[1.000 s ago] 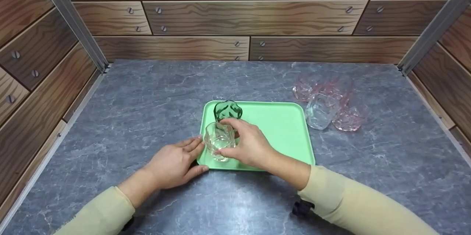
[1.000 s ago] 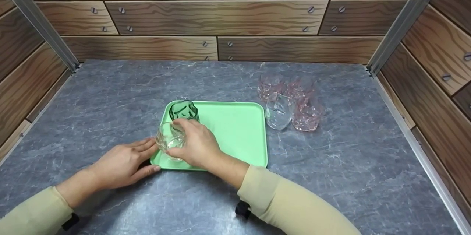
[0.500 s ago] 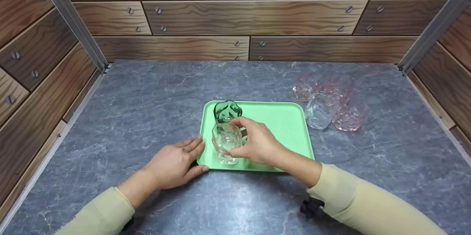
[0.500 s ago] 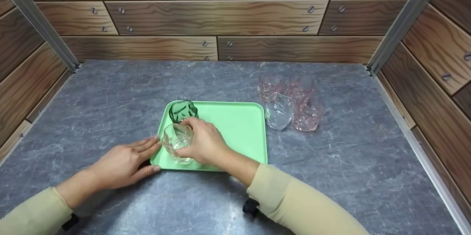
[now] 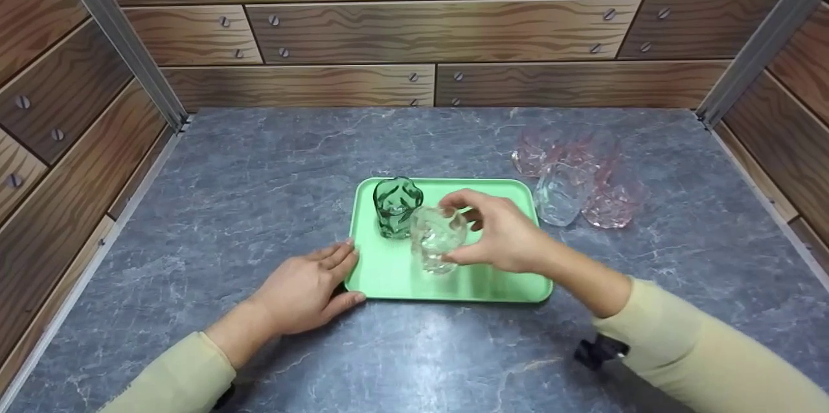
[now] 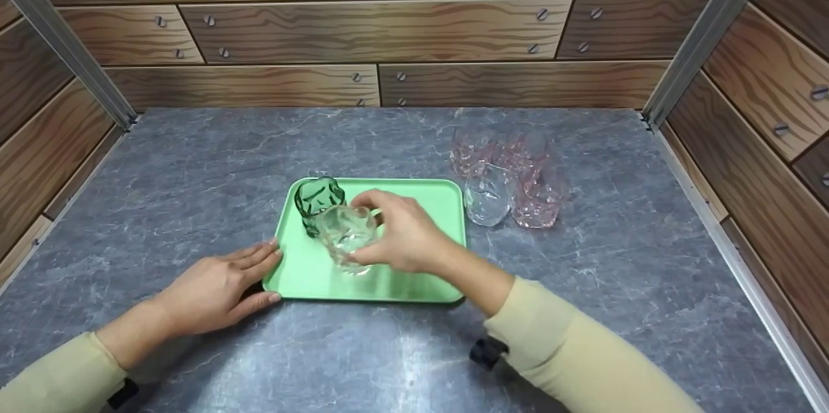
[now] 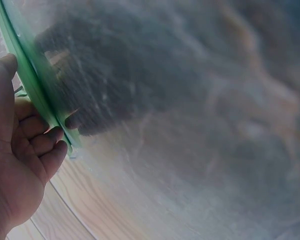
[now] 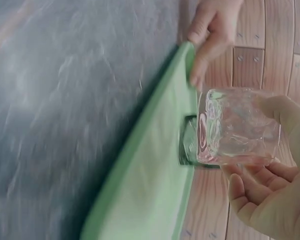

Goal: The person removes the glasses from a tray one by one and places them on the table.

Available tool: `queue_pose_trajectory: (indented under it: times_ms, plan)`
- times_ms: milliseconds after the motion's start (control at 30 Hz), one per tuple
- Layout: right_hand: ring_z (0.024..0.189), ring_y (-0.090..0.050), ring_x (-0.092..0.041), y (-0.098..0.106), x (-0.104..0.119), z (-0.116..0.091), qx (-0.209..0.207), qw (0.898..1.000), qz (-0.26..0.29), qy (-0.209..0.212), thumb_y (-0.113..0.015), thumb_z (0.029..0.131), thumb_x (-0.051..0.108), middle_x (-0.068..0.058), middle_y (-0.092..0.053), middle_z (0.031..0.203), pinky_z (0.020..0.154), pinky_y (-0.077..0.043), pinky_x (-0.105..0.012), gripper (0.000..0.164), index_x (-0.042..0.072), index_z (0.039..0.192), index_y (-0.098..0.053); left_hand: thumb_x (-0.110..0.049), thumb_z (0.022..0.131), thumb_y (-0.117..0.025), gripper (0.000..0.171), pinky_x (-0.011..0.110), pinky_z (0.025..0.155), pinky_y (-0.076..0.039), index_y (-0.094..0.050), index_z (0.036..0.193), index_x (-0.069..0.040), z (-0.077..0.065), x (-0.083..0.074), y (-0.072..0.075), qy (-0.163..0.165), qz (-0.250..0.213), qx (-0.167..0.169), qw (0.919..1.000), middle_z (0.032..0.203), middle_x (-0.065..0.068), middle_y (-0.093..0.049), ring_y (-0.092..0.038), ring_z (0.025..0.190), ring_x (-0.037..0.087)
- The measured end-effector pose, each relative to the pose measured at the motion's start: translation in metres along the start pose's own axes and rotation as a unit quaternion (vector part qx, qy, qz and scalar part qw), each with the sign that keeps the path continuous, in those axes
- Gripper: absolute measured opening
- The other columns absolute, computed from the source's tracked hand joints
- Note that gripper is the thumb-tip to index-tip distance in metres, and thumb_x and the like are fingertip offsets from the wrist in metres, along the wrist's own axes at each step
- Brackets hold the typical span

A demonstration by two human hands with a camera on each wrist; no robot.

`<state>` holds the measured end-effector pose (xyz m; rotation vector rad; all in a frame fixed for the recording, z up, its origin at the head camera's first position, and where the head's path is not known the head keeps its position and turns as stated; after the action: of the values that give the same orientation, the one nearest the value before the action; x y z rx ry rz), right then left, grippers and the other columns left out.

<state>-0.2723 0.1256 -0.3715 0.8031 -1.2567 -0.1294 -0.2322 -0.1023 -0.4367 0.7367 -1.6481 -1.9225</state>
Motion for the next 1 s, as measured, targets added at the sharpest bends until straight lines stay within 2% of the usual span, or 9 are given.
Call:
queue_pose_trajectory:
  times_ms: [333,633,800,1000]
  plan:
    - [0.115,-0.07,-0.031,0.054,-0.016,-0.021,0.001,1.0,-0.014,0.004,-0.096,0.076,0.013,-0.013,-0.067,0.133,0.102,-0.058,-0.045,0.072,0.002,0.138,-0.062,-0.055,0.109,-0.053,0.074,0.052,0.112,-0.05,-0.054,0.151,0.006,-0.001,0.0,0.0,0.002,0.0,-0.001,1.0,0.154,0.027,-0.052,-0.055,0.139,0.042]
    - [0.113,-0.07,-0.027,0.097,-0.031,-0.046,-0.022,0.998,-0.061,-0.008,-0.097,0.077,0.017,-0.01,-0.069,0.131,0.093,-0.06,-0.027,0.069,0.008,0.138,-0.065,-0.055,0.108,-0.055,0.074,0.052,0.112,-0.05,-0.054,0.15,0.006,-0.001,-0.001,0.001,0.001,0.001,-0.007,1.0,0.153,0.027,-0.053,-0.056,0.139,0.042]
    - [0.111,-0.069,-0.026,0.113,-0.041,-0.059,-0.023,0.998,-0.058,-0.012,-0.097,0.078,0.016,-0.011,-0.068,0.131,0.091,-0.06,-0.024,0.071,0.007,0.139,-0.063,-0.055,0.108,-0.054,0.074,0.052,0.111,-0.051,-0.055,0.15,0.006,0.0,-0.001,0.002,0.0,-0.001,-0.009,1.0,0.152,0.027,-0.054,-0.057,0.138,0.041]
    - [0.106,-0.07,-0.021,0.129,-0.053,-0.071,-0.036,0.998,-0.058,0.003,-0.097,0.076,0.01,-0.012,-0.069,0.129,0.09,-0.059,-0.021,0.071,0.005,0.139,-0.064,-0.057,0.108,-0.053,0.075,0.052,0.111,-0.051,-0.055,0.151,0.005,0.0,0.0,0.001,-0.001,0.005,-0.007,1.0,0.153,0.026,-0.053,-0.056,0.138,0.042]
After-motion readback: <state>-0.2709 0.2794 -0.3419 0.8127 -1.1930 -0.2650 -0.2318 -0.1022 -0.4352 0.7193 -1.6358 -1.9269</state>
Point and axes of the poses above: each hand's wrist, its own z-axis towards the middle knuckle, its own y-axis out of the back of the hand, x = y × z, the point moved 10 cm from there along z, towards the middle knuckle
